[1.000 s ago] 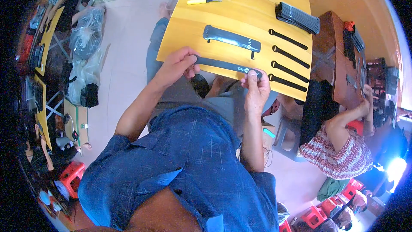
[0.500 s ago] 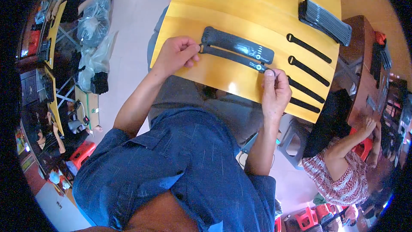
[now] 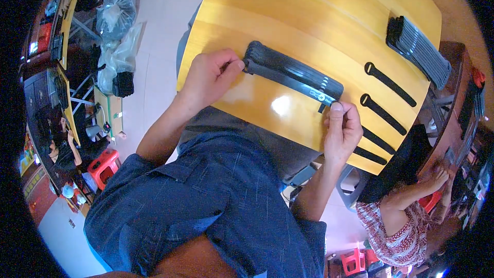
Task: Manually attaching elastic straps to fabric panels using small fasteners.
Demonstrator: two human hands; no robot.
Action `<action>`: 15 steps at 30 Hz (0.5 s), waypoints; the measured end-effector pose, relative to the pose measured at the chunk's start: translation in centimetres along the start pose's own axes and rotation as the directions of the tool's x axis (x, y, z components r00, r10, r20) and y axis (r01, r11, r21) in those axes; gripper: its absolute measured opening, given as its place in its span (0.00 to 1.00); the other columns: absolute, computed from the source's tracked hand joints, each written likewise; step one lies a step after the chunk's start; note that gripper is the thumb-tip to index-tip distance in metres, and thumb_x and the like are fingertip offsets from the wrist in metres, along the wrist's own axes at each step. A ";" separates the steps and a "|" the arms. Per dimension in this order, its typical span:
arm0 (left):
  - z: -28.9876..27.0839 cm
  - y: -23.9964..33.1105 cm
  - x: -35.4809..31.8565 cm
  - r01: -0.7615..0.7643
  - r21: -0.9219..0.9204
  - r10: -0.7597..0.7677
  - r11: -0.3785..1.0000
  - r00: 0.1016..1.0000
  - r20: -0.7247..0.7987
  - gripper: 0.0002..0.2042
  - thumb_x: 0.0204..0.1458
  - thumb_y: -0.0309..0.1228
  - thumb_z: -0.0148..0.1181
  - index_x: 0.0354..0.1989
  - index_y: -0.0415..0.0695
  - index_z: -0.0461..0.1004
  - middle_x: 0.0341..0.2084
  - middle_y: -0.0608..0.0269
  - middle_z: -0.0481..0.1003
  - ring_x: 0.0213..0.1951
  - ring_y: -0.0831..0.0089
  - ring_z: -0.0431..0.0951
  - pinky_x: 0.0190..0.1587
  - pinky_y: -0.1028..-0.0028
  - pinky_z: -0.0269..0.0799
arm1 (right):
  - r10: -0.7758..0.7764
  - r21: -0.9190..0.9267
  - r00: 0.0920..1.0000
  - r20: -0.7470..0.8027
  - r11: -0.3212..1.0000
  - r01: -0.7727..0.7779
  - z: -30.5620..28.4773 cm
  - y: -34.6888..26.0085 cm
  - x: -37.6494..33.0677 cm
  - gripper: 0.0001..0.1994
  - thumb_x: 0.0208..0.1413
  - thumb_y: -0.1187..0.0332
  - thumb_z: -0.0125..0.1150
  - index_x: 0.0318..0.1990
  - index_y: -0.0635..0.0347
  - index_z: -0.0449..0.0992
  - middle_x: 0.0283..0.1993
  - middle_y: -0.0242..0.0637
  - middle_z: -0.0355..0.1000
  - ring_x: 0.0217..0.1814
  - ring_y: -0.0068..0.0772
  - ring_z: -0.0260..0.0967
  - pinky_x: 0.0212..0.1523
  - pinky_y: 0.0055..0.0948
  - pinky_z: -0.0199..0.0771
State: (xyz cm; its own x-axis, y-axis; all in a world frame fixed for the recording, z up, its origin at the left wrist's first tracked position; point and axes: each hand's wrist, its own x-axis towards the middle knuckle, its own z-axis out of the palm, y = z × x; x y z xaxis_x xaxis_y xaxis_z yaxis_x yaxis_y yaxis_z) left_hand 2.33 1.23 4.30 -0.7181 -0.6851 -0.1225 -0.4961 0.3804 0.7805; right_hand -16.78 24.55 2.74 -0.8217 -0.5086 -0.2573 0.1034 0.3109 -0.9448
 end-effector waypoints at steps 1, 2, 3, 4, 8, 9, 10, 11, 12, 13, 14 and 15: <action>0.0 0.1 0.0 0.013 0.013 -0.013 1.000 1.000 0.008 0.08 0.59 0.31 0.62 0.32 0.40 0.78 0.18 0.54 0.73 0.19 0.64 0.73 0.24 0.66 0.66 | 0.008 0.013 1.000 -0.002 1.000 -0.008 -0.1 0.1 0.0 0.10 0.69 0.65 0.61 0.36 0.60 0.75 0.25 0.23 0.68 0.26 0.12 0.61 0.28 0.16 0.61; 0.0 0.1 0.1 0.025 0.026 -0.025 0.999 1.000 0.016 0.08 0.59 0.31 0.63 0.32 0.40 0.78 0.18 0.53 0.72 0.19 0.63 0.73 0.24 0.66 0.65 | 0.018 0.001 1.000 -0.009 1.000 -0.018 0.0 0.0 0.0 0.10 0.69 0.65 0.61 0.35 0.60 0.75 0.25 0.23 0.68 0.26 0.12 0.61 0.28 0.16 0.61; 0.0 0.1 0.1 0.027 0.025 -0.027 0.999 1.000 0.016 0.08 0.59 0.31 0.63 0.32 0.40 0.78 0.18 0.53 0.72 0.19 0.63 0.73 0.24 0.66 0.65 | 0.019 0.000 1.000 -0.008 1.000 -0.019 0.0 0.0 0.0 0.10 0.69 0.65 0.61 0.35 0.60 0.75 0.25 0.23 0.68 0.26 0.12 0.61 0.28 0.16 0.61; 0.0 0.1 0.2 0.024 0.034 -0.025 0.999 0.999 0.020 0.08 0.59 0.32 0.63 0.32 0.40 0.78 0.18 0.53 0.73 0.19 0.63 0.73 0.24 0.65 0.65 | 0.020 -0.018 1.000 -0.012 1.000 -0.020 0.0 0.0 0.0 0.10 0.68 0.65 0.61 0.35 0.60 0.75 0.25 0.23 0.68 0.26 0.12 0.61 0.28 0.16 0.61; 0.1 -0.2 0.5 0.029 0.049 -0.031 0.998 0.999 0.037 0.08 0.58 0.32 0.63 0.30 0.40 0.77 0.18 0.52 0.73 0.19 0.62 0.73 0.24 0.65 0.66 | 0.004 -0.048 0.999 -0.035 0.999 -0.005 0.2 0.0 0.0 0.10 0.68 0.65 0.61 0.35 0.61 0.75 0.25 0.22 0.67 0.26 0.12 0.60 0.28 0.15 0.60; 0.1 -0.2 0.6 0.028 0.047 -0.030 0.999 0.999 0.037 0.08 0.58 0.32 0.63 0.30 0.40 0.77 0.18 0.52 0.73 0.19 0.62 0.73 0.24 0.65 0.66 | 0.003 -0.050 0.999 -0.036 0.999 -0.005 0.2 0.0 -0.1 0.10 0.68 0.65 0.61 0.35 0.61 0.75 0.25 0.22 0.67 0.26 0.12 0.60 0.28 0.15 0.60; 0.1 -0.1 0.7 0.027 0.055 -0.029 0.998 0.999 0.035 0.09 0.58 0.32 0.63 0.30 0.40 0.77 0.18 0.52 0.73 0.19 0.61 0.73 0.24 0.65 0.66 | -0.015 -0.062 0.999 -0.036 0.998 0.013 0.3 0.0 -0.2 0.10 0.68 0.65 0.61 0.36 0.61 0.76 0.25 0.22 0.67 0.26 0.12 0.60 0.28 0.15 0.60; 0.0 -0.1 0.7 0.026 0.062 -0.028 0.998 0.999 0.031 0.09 0.58 0.32 0.63 0.30 0.40 0.77 0.18 0.52 0.73 0.19 0.61 0.73 0.24 0.65 0.66 | -0.034 -0.074 0.999 -0.034 0.997 0.031 0.3 0.0 -0.2 0.10 0.68 0.65 0.62 0.36 0.61 0.76 0.25 0.22 0.67 0.26 0.11 0.60 0.28 0.15 0.60; 0.1 -0.2 0.8 0.025 0.059 -0.027 0.998 0.999 0.031 0.09 0.58 0.32 0.63 0.30 0.40 0.77 0.18 0.52 0.73 0.19 0.61 0.73 0.24 0.65 0.66 | -0.036 -0.077 0.999 -0.035 0.996 0.033 0.3 0.0 -0.2 0.10 0.68 0.65 0.62 0.36 0.61 0.76 0.25 0.22 0.67 0.26 0.11 0.60 0.28 0.15 0.60; 0.1 -0.3 0.8 0.026 0.060 -0.028 0.998 0.999 0.031 0.09 0.58 0.32 0.63 0.30 0.40 0.77 0.18 0.52 0.73 0.19 0.61 0.73 0.24 0.65 0.66 | -0.036 -0.066 0.999 -0.032 0.997 0.034 0.4 0.1 -0.2 0.10 0.68 0.65 0.62 0.36 0.61 0.76 0.25 0.22 0.67 0.26 0.11 0.60 0.27 0.15 0.60; 0.2 -0.4 0.8 0.027 0.061 -0.029 0.998 0.999 0.032 0.09 0.58 0.32 0.62 0.30 0.40 0.77 0.17 0.52 0.72 0.19 0.61 0.73 0.23 0.65 0.66 | -0.037 -0.054 0.999 -0.029 0.998 0.035 0.4 0.2 -0.3 0.10 0.68 0.65 0.62 0.36 0.61 0.76 0.25 0.22 0.67 0.26 0.11 0.60 0.27 0.15 0.60; 0.1 -0.4 0.8 0.026 0.058 -0.027 0.998 0.999 0.030 0.09 0.58 0.32 0.62 0.30 0.40 0.77 0.17 0.52 0.72 0.19 0.61 0.73 0.23 0.65 0.66 | -0.039 -0.057 0.999 -0.030 0.998 0.038 0.4 0.2 -0.2 0.10 0.68 0.65 0.62 0.36 0.61 0.76 0.25 0.22 0.67 0.26 0.11 0.60 0.27 0.15 0.60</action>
State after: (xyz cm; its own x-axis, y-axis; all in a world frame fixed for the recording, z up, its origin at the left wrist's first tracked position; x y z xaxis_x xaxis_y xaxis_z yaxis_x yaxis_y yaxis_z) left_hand 1.88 0.61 3.80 -0.7188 -0.6760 -0.1624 -0.5416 0.3980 0.7404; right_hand -16.33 24.41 2.52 -0.8417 -0.4959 -0.2137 0.0406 0.3365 -0.9408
